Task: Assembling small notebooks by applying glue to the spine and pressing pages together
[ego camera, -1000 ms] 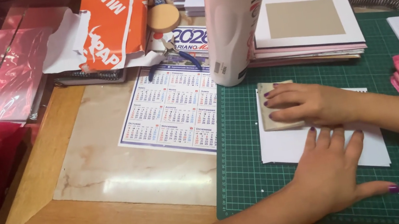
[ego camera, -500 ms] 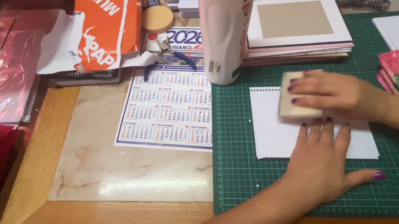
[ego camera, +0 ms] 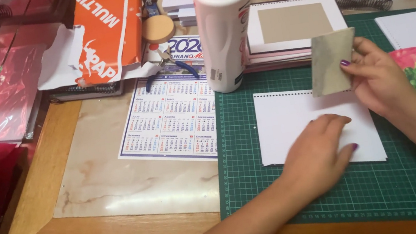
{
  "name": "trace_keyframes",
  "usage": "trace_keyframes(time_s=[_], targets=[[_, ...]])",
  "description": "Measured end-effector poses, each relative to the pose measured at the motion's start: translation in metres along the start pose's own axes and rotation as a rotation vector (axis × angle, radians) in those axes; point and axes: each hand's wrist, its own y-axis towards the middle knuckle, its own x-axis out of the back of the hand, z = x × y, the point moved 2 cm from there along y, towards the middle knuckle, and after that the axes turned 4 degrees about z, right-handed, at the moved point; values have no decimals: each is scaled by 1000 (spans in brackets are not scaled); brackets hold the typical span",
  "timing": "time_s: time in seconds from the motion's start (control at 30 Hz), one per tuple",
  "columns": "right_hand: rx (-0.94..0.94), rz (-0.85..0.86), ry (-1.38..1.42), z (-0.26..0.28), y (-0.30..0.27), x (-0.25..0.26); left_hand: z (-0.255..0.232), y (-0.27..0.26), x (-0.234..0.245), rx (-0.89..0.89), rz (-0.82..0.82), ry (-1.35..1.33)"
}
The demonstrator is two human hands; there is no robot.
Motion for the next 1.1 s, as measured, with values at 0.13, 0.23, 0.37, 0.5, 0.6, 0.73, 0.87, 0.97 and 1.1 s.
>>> trace_keyframes(time_s=[0.13, 0.23, 0.37, 0.5, 0.6, 0.73, 0.87, 0.97, 1.1], targets=[[24, -56, 55, 12, -15, 12, 13, 11, 27, 18, -60, 35], [31, -82, 69, 12, -23, 32, 26, 19, 63, 256, -98, 134], [136, -182, -185, 11, -19, 73, 39, 17, 105, 293, -335, 115], [192, -260, -390, 24, -16, 84, 60, 15, 117, 293, -460, 161], [170, -256, -379, 20, -12, 96, 74, 16, 113, 249, -452, 140], [99, -341, -249, 10, -9, 100, 61, 15, 110, 54, -424, 159], [-9, -312, -186, 12, -13, 72, 57, 18, 103, -79, -364, 247], [17, -253, -282, -7, -23, 60, 61, 15, 95, -60, -376, 257], [103, -181, -328, -41, -13, 80, 62, 15, 92, 4, -379, 251]])
